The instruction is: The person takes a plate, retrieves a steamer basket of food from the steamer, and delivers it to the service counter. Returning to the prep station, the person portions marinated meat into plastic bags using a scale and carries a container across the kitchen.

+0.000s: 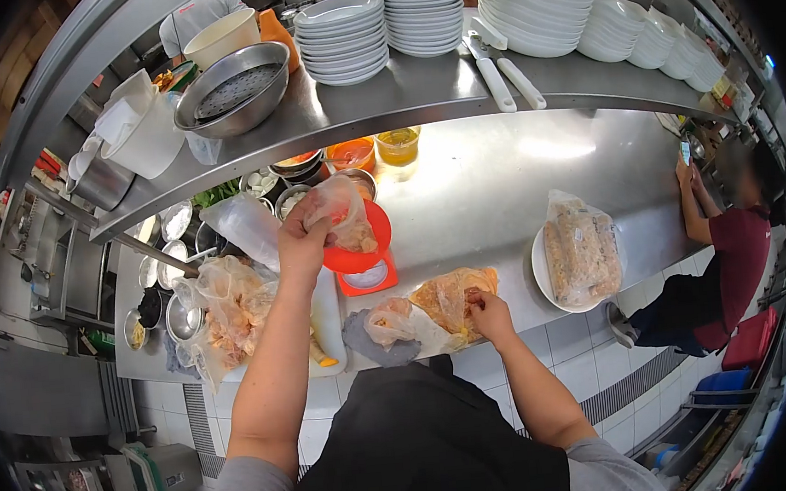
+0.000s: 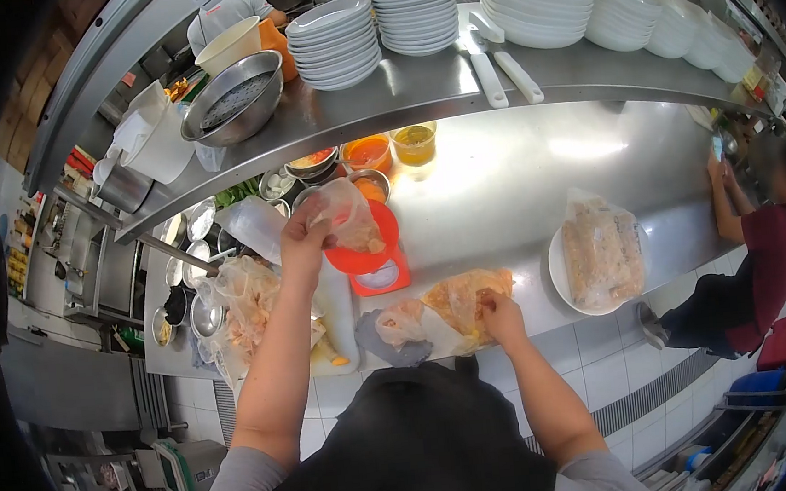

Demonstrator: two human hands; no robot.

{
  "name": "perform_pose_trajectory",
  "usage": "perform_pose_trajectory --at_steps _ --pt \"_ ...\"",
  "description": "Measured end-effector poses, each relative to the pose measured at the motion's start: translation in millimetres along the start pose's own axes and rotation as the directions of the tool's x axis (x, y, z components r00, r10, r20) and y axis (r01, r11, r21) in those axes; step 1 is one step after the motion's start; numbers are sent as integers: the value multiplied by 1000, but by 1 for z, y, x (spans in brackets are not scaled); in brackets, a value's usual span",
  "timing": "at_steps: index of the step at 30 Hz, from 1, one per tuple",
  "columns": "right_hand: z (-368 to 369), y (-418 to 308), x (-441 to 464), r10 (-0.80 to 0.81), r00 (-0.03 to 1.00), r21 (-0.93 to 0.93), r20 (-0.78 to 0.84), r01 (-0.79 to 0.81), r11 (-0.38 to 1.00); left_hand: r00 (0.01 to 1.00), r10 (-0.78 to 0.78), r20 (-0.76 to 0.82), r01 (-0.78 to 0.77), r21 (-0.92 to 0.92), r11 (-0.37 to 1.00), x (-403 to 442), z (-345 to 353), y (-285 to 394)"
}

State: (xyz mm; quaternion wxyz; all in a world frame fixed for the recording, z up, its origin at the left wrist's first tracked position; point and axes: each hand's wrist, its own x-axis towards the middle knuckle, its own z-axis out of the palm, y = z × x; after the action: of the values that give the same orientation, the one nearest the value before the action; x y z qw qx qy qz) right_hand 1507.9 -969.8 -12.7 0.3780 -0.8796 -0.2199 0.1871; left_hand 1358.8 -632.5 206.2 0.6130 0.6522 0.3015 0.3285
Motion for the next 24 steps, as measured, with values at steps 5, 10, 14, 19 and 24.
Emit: perform_pose_trajectory --at_steps 5,10,14,19,24 --pt "-4 -15 -4 -101 992 -67 -73 97 993 940 286 -188 -200 376 905 -10 -14 -27" --pt "-10 -22 -6 -193 979 -137 -64 183 973 926 268 -266 -159 370 916 -28 -30 -79" --pt "-7 -24 -6 -323 941 -177 -104 302 937 884 465 -40 -383 507 772 -15 -18 -80" --pt "-5 -26 -1 -437 899 -216 -6 425 879 984 174 -47 -148 348 926 21 -8 -98" --pt "-8 -20 6 -571 816 -131 85 577 806 922 -41 -385 38 -17 999 -21 -2 -62"
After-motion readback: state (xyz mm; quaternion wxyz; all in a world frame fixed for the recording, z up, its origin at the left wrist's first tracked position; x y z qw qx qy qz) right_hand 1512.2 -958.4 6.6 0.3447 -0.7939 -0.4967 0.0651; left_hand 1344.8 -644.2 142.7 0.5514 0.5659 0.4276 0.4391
